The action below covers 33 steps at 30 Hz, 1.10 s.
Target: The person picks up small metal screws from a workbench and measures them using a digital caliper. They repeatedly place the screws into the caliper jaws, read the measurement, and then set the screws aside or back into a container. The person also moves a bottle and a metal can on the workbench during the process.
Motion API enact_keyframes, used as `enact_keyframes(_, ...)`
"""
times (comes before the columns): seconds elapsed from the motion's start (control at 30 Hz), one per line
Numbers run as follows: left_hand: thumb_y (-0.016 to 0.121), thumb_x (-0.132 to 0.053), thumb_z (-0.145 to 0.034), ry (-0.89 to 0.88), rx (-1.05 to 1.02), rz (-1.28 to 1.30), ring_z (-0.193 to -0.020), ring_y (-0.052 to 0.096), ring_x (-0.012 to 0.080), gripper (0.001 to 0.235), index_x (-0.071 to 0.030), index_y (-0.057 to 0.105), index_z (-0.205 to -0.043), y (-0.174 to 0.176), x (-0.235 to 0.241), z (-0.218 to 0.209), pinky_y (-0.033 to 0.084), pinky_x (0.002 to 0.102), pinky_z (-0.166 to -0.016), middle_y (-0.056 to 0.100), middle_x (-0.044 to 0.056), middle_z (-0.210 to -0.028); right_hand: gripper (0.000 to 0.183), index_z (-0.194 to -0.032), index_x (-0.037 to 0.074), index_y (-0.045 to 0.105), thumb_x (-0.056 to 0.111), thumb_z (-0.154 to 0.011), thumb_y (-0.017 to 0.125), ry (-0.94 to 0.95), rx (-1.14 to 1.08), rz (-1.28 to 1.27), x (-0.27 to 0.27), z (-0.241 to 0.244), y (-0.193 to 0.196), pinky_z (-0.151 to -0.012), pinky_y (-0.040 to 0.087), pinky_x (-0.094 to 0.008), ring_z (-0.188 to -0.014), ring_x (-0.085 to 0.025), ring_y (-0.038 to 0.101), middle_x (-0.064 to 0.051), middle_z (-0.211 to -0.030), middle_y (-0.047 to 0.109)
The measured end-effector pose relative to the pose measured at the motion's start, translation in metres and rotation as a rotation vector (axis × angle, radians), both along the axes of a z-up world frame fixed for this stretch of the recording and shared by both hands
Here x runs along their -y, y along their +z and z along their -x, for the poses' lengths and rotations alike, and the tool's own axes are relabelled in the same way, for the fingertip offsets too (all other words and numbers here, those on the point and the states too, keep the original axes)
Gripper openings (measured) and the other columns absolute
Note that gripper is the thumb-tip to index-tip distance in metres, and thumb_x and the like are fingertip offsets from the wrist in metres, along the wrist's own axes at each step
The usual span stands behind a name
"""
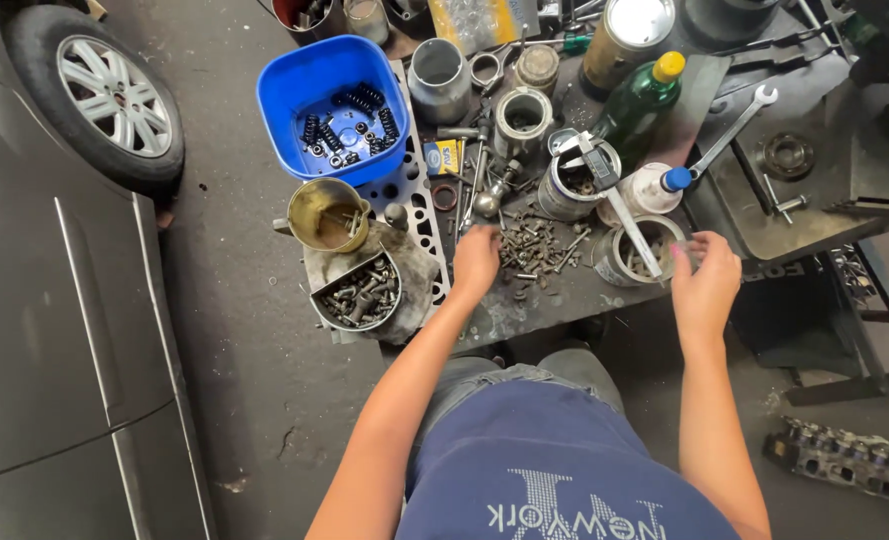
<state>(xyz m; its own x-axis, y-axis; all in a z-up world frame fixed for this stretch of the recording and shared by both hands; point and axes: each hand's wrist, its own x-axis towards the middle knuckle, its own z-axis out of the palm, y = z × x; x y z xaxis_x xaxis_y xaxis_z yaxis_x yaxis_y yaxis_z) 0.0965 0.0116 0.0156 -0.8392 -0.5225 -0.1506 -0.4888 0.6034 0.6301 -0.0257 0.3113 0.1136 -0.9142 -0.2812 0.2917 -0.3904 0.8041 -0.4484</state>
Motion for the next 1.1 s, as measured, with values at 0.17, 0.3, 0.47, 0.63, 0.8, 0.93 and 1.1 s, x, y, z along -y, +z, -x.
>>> enact_keyframes(0.17,0.06,-0.005,-0.092,-0.01,0.007,0.0,-0.086,0.07,0.0329,0.018,-0.004,0.071,-0.106,0.026,0.006,0.005,0.06,0.043,-0.07,0.066,0.012,-0.092,0.026,-0.112,0.004,0.065,0.007,-0.09,0.078,0.123,-0.147,0.1,0.045,-0.021,0.031,-0.081,0.049,-0.042,-0.088,-0.032,0.06,-0.012,-0.097,0.063)
enact_keyframes(0.3,0.061,-0.006,-0.091,-0.008,0.007,-0.012,-0.09,0.07,0.0376,0.019,-0.003,0.07,-0.108,0.032,0.0,-0.007,0.06,0.048,-0.07,0.067,0.014,-0.095,0.021,-0.108,0.006,0.069,0.009,-0.088,0.073,0.508,-0.099,0.165,0.11,-0.041,-0.003,-0.084,0.049,-0.036,-0.089,-0.027,0.065,-0.011,-0.093,0.068)
enact_keyframes(0.47,0.06,-0.012,-0.093,-0.024,0.018,-0.033,-0.09,0.069,0.0369,0.017,-0.005,0.069,-0.106,0.051,-0.008,-0.036,0.058,0.046,-0.076,0.065,0.014,-0.093,0.04,-0.122,0.006,0.061,0.001,-0.083,0.068,0.852,0.112,-0.344,0.157,-0.022,-0.098,-0.087,0.051,-0.04,-0.106,-0.032,0.059,-0.013,-0.113,0.06)
enact_keyframes(0.63,0.061,-0.012,-0.092,0.006,0.017,-0.057,-0.089,0.07,0.0327,0.016,-0.007,0.069,-0.105,0.049,-0.012,-0.056,0.057,0.042,-0.078,0.066,0.012,-0.092,0.038,-0.114,0.011,0.063,0.001,-0.078,0.073,0.891,-0.071,-0.575,0.178,-0.016,-0.108,-0.075,0.047,-0.036,-0.097,-0.026,0.053,-0.009,-0.11,0.053)
enact_keyframes(0.8,0.061,-0.015,-0.092,-0.005,0.094,-0.099,-0.092,0.07,0.0366,0.02,-0.008,0.068,-0.109,0.031,-0.017,-0.064,0.057,0.047,-0.081,0.066,0.012,-0.094,0.022,-0.106,0.016,0.065,0.014,-0.084,0.068,0.977,-0.313,-0.506,0.174,-0.005,-0.124,-0.066,0.041,-0.034,-0.088,-0.024,0.054,-0.006,-0.106,0.055)
enact_keyframes(0.93,0.061,-0.017,-0.092,-0.021,0.104,-0.093,-0.089,0.072,0.0316,0.018,-0.011,0.069,-0.107,0.007,-0.019,-0.059,0.058,0.043,-0.079,0.067,0.008,-0.092,0.022,-0.103,0.018,0.064,0.02,-0.082,0.069,0.972,-0.344,-0.505,0.17,0.001,-0.131,-0.071,0.041,-0.034,-0.09,-0.024,0.053,-0.005,-0.105,0.056)
enact_keyframes(1.1,0.058,-0.008,-0.091,-0.03,0.06,-0.014,-0.088,0.07,0.0403,0.019,-0.004,0.069,-0.106,0.014,-0.021,-0.052,0.058,0.048,-0.077,0.068,0.018,-0.092,0.042,-0.117,0.009,0.06,0.039,-0.089,0.067,0.744,-0.163,-0.231,0.15,-0.008,-0.087,-0.08,0.044,-0.037,-0.102,-0.025,0.057,-0.008,-0.111,0.059)
